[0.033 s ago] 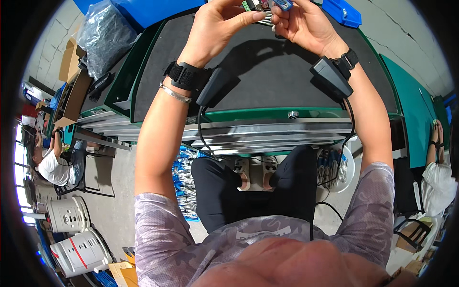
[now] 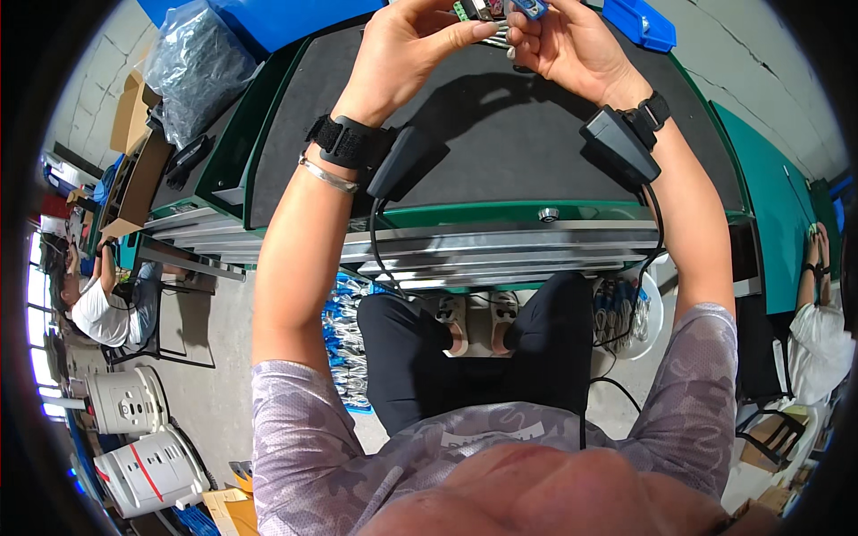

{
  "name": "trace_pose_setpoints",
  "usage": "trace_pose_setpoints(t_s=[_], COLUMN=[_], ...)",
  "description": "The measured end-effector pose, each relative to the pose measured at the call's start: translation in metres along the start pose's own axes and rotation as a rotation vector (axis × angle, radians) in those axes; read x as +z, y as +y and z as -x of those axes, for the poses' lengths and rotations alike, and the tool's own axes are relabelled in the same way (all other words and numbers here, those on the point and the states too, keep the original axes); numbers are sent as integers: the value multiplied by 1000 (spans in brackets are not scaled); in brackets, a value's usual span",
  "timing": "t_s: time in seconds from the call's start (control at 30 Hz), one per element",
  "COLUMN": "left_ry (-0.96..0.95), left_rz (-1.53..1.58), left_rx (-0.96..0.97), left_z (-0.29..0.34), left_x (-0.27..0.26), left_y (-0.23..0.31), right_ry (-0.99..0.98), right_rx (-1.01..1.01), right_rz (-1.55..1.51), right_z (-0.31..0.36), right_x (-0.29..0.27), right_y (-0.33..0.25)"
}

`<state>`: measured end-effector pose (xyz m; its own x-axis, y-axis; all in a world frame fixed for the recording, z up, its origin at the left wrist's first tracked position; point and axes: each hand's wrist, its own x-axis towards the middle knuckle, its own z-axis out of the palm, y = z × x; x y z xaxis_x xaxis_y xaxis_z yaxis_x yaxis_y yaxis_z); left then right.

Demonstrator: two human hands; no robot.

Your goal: The recorder is assembling electrical connectors and cables at a workbench.

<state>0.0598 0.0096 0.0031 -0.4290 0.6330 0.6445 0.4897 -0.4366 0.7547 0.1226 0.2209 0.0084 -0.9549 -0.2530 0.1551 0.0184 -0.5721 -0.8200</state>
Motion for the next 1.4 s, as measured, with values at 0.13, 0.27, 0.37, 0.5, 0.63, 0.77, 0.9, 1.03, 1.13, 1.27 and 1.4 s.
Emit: trace_pose_setpoints(t_s=[0.13,0.27,0.37,0.5,0.63,0.77,0.9,1.03,1.13,1.27,1.4], left_ry=[-9,-11,19,18,50,78,95,126,139,137,156], left_rz=[-61,-47,-130,-100,-185,-224,-309,-432,-510,-556,-653], left_rx=[10,13,-18,0,-30,-53,-43,-39,-26,0,50], left_z=[0,0,1,1,2,3,3,4,5,5,5], left_x=[1,1,6,1,5,7,9,9,9,7,7], left_y=[3,3,10,3,8,10,13,13,12,12,14], right_ry=[-37,-14,1,-16,3,8,10,38,68,100,89], right_rx=[5,-2,-8,-28,-51,-54,-64,-95,-120,-155,-178], right_rz=[-5,11,28,28,48,51,55,108,156,235,268], right_z=[0,0,1,0,-1,-2,-2,-2,0,1,2], right_x=[2,6,6,7,5,6,4,7,11,15,18], right_y=[0,2,3,6,9,10,11,12,12,14,16])
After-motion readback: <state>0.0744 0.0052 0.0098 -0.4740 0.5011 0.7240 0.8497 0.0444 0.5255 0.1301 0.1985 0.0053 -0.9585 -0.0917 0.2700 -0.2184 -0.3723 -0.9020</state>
